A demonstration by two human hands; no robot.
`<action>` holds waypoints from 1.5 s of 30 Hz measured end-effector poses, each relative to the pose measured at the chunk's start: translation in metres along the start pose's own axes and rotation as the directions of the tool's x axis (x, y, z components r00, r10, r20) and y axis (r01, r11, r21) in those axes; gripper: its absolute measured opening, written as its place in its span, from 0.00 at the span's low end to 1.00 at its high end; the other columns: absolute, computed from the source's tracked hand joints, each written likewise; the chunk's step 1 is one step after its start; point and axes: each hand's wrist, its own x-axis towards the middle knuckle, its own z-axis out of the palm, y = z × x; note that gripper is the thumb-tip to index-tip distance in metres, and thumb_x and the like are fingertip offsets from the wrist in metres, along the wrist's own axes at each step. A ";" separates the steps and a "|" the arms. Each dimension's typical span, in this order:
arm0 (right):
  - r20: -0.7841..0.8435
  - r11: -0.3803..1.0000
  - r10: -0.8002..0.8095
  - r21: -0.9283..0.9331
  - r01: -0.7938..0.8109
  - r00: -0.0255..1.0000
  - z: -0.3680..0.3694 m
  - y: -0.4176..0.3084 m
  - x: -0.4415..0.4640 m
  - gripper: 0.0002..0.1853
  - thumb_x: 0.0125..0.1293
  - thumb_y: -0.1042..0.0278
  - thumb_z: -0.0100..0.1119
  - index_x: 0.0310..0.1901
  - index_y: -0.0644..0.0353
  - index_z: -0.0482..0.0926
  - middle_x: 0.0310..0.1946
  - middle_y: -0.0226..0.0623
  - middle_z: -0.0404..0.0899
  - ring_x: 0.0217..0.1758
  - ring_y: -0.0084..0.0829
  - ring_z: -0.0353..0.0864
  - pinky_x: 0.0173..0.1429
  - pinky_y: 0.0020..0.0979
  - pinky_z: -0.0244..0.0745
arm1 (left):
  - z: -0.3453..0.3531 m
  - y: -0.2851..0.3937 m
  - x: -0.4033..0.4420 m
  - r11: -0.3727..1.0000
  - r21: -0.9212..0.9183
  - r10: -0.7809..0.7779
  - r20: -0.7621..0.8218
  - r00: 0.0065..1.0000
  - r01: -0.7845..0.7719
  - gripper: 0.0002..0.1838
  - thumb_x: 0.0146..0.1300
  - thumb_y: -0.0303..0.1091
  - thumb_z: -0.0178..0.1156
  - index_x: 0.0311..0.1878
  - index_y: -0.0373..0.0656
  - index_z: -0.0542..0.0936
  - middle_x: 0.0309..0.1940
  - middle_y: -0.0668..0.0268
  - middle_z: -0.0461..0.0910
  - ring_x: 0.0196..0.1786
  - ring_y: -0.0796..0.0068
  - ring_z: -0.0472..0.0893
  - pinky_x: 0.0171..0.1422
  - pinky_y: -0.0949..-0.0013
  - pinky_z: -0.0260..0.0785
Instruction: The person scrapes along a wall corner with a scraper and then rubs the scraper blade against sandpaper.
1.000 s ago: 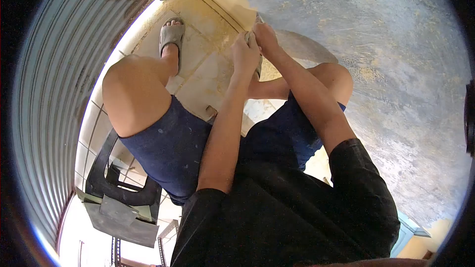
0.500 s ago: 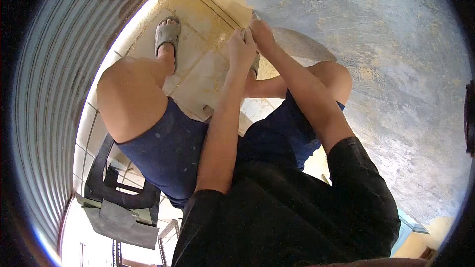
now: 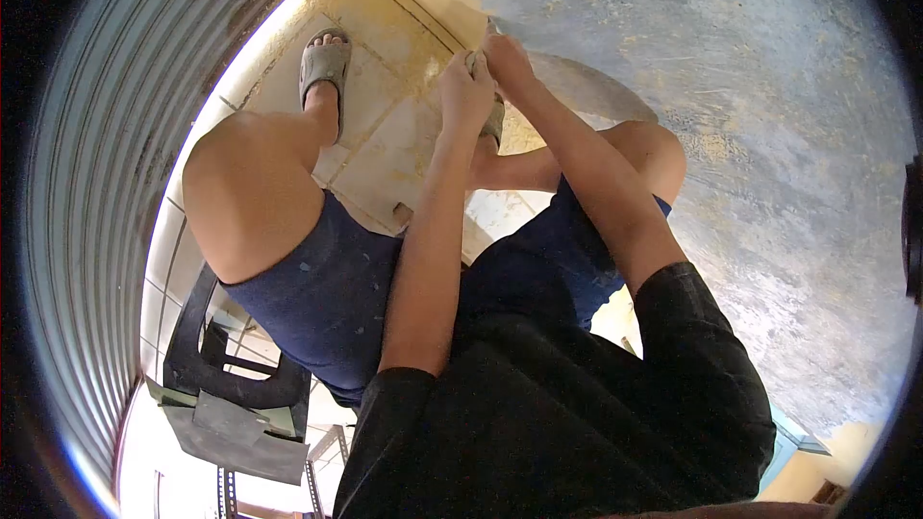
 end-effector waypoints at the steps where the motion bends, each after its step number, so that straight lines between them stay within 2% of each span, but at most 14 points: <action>1: -0.023 0.998 0.018 0.053 -0.016 1.000 -0.002 -0.001 -0.001 0.05 0.50 0.70 0.62 0.22 0.61 0.81 0.25 0.48 0.79 0.33 0.44 0.84 0.37 0.41 0.78 | 0.000 0.003 -0.002 0.998 -0.044 -0.045 0.016 0.999 0.046 0.17 0.67 0.39 0.55 0.43 0.31 0.81 0.27 0.51 0.82 0.34 0.59 0.85 0.42 0.60 0.74; 3: -0.042 0.994 0.039 0.102 -0.035 0.998 -0.001 0.000 -0.005 0.05 0.50 0.70 0.63 0.23 0.61 0.81 0.24 0.48 0.80 0.34 0.43 0.84 0.38 0.40 0.78 | -0.001 0.007 -0.006 0.991 -0.091 -0.091 0.037 0.995 0.094 0.17 0.67 0.38 0.55 0.43 0.31 0.81 0.27 0.50 0.82 0.35 0.57 0.85 0.43 0.60 0.74; 6: -0.090 0.999 -0.001 -0.033 -0.002 0.996 0.005 0.005 -0.001 0.05 0.50 0.70 0.63 0.23 0.62 0.81 0.24 0.46 0.80 0.34 0.42 0.85 0.38 0.38 0.80 | -0.003 0.011 -0.002 0.988 -0.121 -0.092 0.062 0.994 0.099 0.18 0.67 0.39 0.55 0.44 0.30 0.81 0.31 0.46 0.82 0.38 0.53 0.84 0.44 0.58 0.74; 9: 0.012 0.999 0.005 -0.034 -0.004 1.000 0.007 0.003 0.005 0.06 0.49 0.68 0.65 0.24 0.62 0.82 0.24 0.45 0.81 0.33 0.43 0.85 0.39 0.37 0.80 | -0.006 0.009 -0.002 0.999 -0.028 -0.041 0.033 0.999 0.042 0.18 0.67 0.40 0.55 0.44 0.30 0.81 0.33 0.43 0.81 0.41 0.48 0.83 0.45 0.56 0.73; 18: -0.045 0.985 0.079 0.154 -0.071 0.996 0.000 -0.001 0.005 0.06 0.50 0.69 0.63 0.23 0.63 0.81 0.22 0.48 0.80 0.31 0.46 0.84 0.35 0.40 0.79 | -0.002 -0.004 0.003 0.998 -0.002 0.066 -0.024 0.998 -0.066 0.17 0.66 0.38 0.54 0.44 0.31 0.81 0.32 0.42 0.80 0.38 0.46 0.82 0.45 0.53 0.72; 21: -0.051 0.999 0.007 0.041 -0.005 0.999 -0.001 0.002 -0.002 0.06 0.50 0.69 0.63 0.22 0.62 0.81 0.21 0.49 0.79 0.30 0.47 0.84 0.35 0.41 0.79 | -0.001 0.004 -0.001 0.976 -0.176 -0.114 0.084 0.990 0.127 0.17 0.65 0.38 0.54 0.43 0.31 0.82 0.31 0.43 0.81 0.37 0.47 0.82 0.44 0.54 0.72; 23: -0.231 0.994 -0.078 0.058 0.093 0.970 -0.006 -0.001 -0.001 0.07 0.50 0.70 0.63 0.20 0.63 0.80 0.21 0.49 0.79 0.30 0.47 0.83 0.35 0.41 0.79 | -0.002 0.005 0.002 0.997 -0.040 0.062 -0.040 0.997 -0.064 0.17 0.65 0.38 0.55 0.42 0.31 0.82 0.30 0.44 0.81 0.37 0.47 0.82 0.43 0.55 0.72; 26: -0.012 0.994 0.057 0.094 -0.056 0.998 -0.015 -0.010 0.007 0.05 0.50 0.71 0.63 0.22 0.63 0.81 0.22 0.48 0.79 0.31 0.47 0.84 0.36 0.41 0.79 | 0.001 -0.011 0.009 0.995 -0.005 0.098 -0.083 0.992 -0.099 0.16 0.65 0.38 0.55 0.42 0.31 0.82 0.29 0.45 0.81 0.36 0.47 0.82 0.43 0.55 0.72; 29: 0.023 0.997 -0.015 0.082 0.013 1.000 -0.007 0.001 0.004 0.10 0.54 0.65 0.59 0.24 0.65 0.79 0.24 0.56 0.76 0.34 0.55 0.80 0.37 0.49 0.75 | 0.002 -0.006 0.005 0.997 -0.056 0.055 -0.035 0.998 -0.057 0.17 0.65 0.38 0.55 0.43 0.31 0.82 0.31 0.45 0.81 0.37 0.47 0.83 0.44 0.56 0.72; 32: -0.037 0.996 0.059 0.076 -0.056 0.998 -0.005 -0.003 0.007 0.03 0.51 0.73 0.62 0.28 0.63 0.81 0.23 0.49 0.79 0.33 0.46 0.84 0.38 0.40 0.79 | -0.002 -0.001 0.006 0.995 0.002 0.099 -0.050 0.994 -0.099 0.17 0.66 0.38 0.54 0.43 0.32 0.82 0.33 0.45 0.82 0.39 0.47 0.82 0.45 0.56 0.72; 36: -0.109 0.996 -0.069 0.050 0.075 0.992 0.007 0.000 0.005 0.04 0.52 0.74 0.60 0.26 0.65 0.80 0.23 0.50 0.79 0.33 0.47 0.84 0.37 0.41 0.79 | 0.000 -0.014 0.007 1.000 -0.010 0.005 -0.004 1.000 -0.005 0.18 0.67 0.39 0.54 0.45 0.32 0.82 0.35 0.45 0.82 0.41 0.46 0.82 0.47 0.55 0.72; 38: -0.065 0.999 -0.032 0.028 0.034 0.997 0.016 0.010 0.007 0.05 0.52 0.74 0.59 0.25 0.67 0.79 0.22 0.50 0.78 0.32 0.48 0.83 0.37 0.43 0.78 | 0.003 -0.005 0.003 0.994 0.043 0.108 -0.089 0.990 -0.105 0.17 0.67 0.39 0.55 0.45 0.33 0.82 0.34 0.46 0.82 0.39 0.48 0.82 0.46 0.55 0.72; 41: -0.102 0.986 0.012 0.169 0.005 0.995 0.019 0.010 0.010 0.06 0.53 0.72 0.59 0.24 0.67 0.79 0.21 0.50 0.78 0.32 0.49 0.82 0.37 0.44 0.77 | 0.005 -0.014 0.009 0.998 0.009 0.061 -0.023 0.998 -0.061 0.17 0.67 0.39 0.54 0.45 0.32 0.82 0.33 0.46 0.82 0.38 0.49 0.82 0.45 0.55 0.72; 45: 0.012 0.987 0.108 0.116 -0.109 0.994 0.000 -0.003 0.004 0.07 0.52 0.72 0.60 0.23 0.66 0.79 0.21 0.49 0.78 0.32 0.49 0.82 0.36 0.45 0.77 | 0.008 -0.021 0.007 0.999 -0.022 0.024 -0.002 1.000 -0.024 0.18 0.67 0.38 0.54 0.46 0.31 0.81 0.35 0.45 0.82 0.40 0.48 0.82 0.46 0.54 0.72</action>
